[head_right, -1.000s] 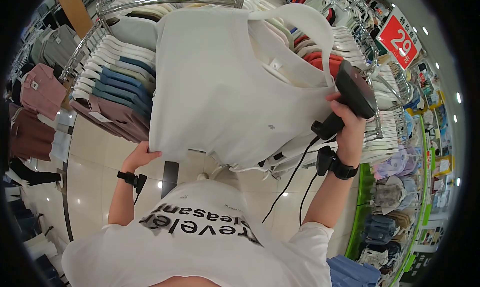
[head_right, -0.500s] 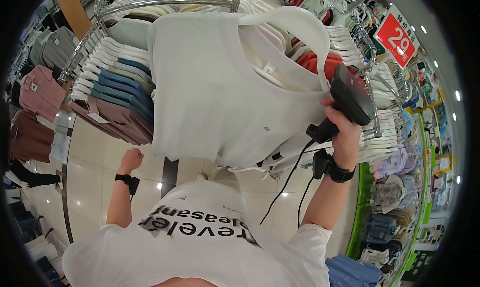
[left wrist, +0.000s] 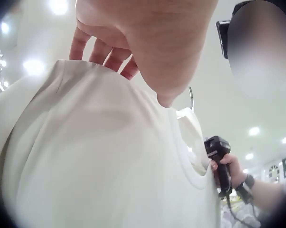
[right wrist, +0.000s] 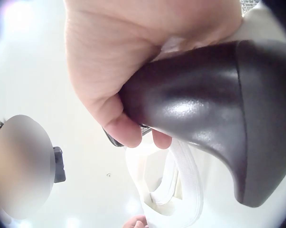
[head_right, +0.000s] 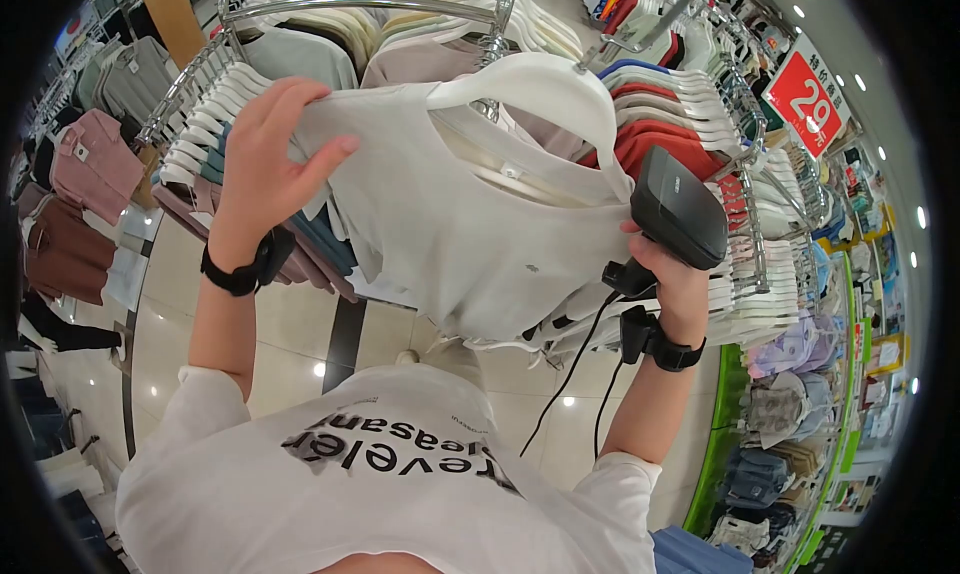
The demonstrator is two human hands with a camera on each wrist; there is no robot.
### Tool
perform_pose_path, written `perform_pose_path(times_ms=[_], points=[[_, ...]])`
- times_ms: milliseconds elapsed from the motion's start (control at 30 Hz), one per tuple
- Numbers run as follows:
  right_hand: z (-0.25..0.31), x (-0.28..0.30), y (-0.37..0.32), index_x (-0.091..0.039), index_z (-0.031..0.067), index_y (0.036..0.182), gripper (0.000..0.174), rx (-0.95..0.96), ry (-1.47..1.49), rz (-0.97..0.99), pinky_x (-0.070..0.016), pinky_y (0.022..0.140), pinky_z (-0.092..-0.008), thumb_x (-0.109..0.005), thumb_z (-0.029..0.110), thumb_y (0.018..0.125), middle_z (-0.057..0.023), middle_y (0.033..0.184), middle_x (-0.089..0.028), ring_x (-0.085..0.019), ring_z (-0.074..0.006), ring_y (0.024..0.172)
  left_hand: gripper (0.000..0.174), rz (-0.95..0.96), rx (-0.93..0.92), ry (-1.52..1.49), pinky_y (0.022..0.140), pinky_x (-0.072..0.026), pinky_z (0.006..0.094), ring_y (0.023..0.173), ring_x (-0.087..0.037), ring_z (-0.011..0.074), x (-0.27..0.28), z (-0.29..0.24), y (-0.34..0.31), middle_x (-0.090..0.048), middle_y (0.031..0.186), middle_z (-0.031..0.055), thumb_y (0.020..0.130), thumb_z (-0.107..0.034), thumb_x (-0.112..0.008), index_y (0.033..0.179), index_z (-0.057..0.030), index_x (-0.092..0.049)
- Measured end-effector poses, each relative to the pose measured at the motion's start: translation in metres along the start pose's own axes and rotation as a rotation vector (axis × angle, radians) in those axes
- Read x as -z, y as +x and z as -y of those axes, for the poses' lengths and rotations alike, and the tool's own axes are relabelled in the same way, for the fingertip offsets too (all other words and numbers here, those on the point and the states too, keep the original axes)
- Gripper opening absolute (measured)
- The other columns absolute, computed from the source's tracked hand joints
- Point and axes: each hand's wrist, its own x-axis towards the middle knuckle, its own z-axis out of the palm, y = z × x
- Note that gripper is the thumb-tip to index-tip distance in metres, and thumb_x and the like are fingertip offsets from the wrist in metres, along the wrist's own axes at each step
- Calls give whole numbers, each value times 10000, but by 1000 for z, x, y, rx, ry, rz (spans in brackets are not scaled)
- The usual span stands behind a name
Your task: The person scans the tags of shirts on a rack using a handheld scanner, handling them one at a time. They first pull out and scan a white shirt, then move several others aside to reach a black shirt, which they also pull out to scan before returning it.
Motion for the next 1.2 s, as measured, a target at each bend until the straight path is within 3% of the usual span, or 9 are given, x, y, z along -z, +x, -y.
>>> perform_pose_path(times_ms=[200,533,600,667,700,800,867,933,1200], points=[[9,-2,-5,-723,7,1158,342,10,-4,49,-512,792,-297,-703,-23,818,-69,1016,-751,-639,-126,869,349,245,23,135,551,-458,373,620,-613,300,-16,22,-6,-645,767,85,838,-312,-838,921,-41,-634],[1,-16,-21,-688,15,1243,470,310,-469,-22,-521,950,-369,-824,28,793,-115,1188,-720,-685,-246,1063,233,182,114,37,550,-441,362,595,-584,297,-20,30,-20,-602,694,106,906,-247,-782,880,-39,-682],[5,-30,-22,-585,5,1379,693,441,-494,-30,-417,1096,-424,-839,189,761,-178,1463,-513,-521,-320,1320,239,213,210,14,561,-426,352,585,-552,280,-18,32,-18,-585,676,111,932,-264,-763,890,-38,-695],[8,-50,-26,-535,-9,1416,734,474,-593,-198,-376,1124,-409,-823,212,777,-150,1404,-529,-506,-303,1309,248,212,206,9,566,-420,349,585,-539,274,-16,35,-15,-580,674,112,934,-268,-763,893,-34,-692],[0,-52,-29,-422,1,1495,837,414,-659,-210,-385,1103,-343,-834,134,779,-113,1498,-434,-506,-224,1278,257,211,203,5,570,-413,345,586,-525,267,-16,36,-13,-575,673,112,936,-272,-763,897,-29,-690],[-26,-64,-42,-646,0,1286,585,392,-523,-183,-411,1096,-369,-862,214,787,-134,1445,-505,-509,-242,1292,260,199,199,29,569,-407,352,588,-517,266,-17,37,-11,-560,666,109,934,-270,-765,893,-25,-687],[-38,-95,-58,-718,14,1171,503,63,394,-25,-472,1043,-406,-853,329,804,-188,1409,-576,-569,-296,1283,260,210,205,10,569,-405,351,587,-510,264,-20,38,-14,-558,666,108,939,-267,-761,895,-22,-685],[-56,-119,-54,-479,22,1472,734,214,308,207,-495,1086,-365,-800,2,812,-128,1496,-518,-572,-198,1301,260,219,211,-6,570,-402,351,586,-504,262,-22,38,-15,-555,666,108,943,-263,-757,897,-18,-683],[-169,-132,-65,-647,6,1289,519,-248,303,40,-545,951,-361,-738,-63,783,-131,1206,-721,-710,-243,1050,477,134,259,-149,523,-359,379,545,-418,292,-21,43,-3,-451,601,126,927,-361,-776,721,-13,-522]])
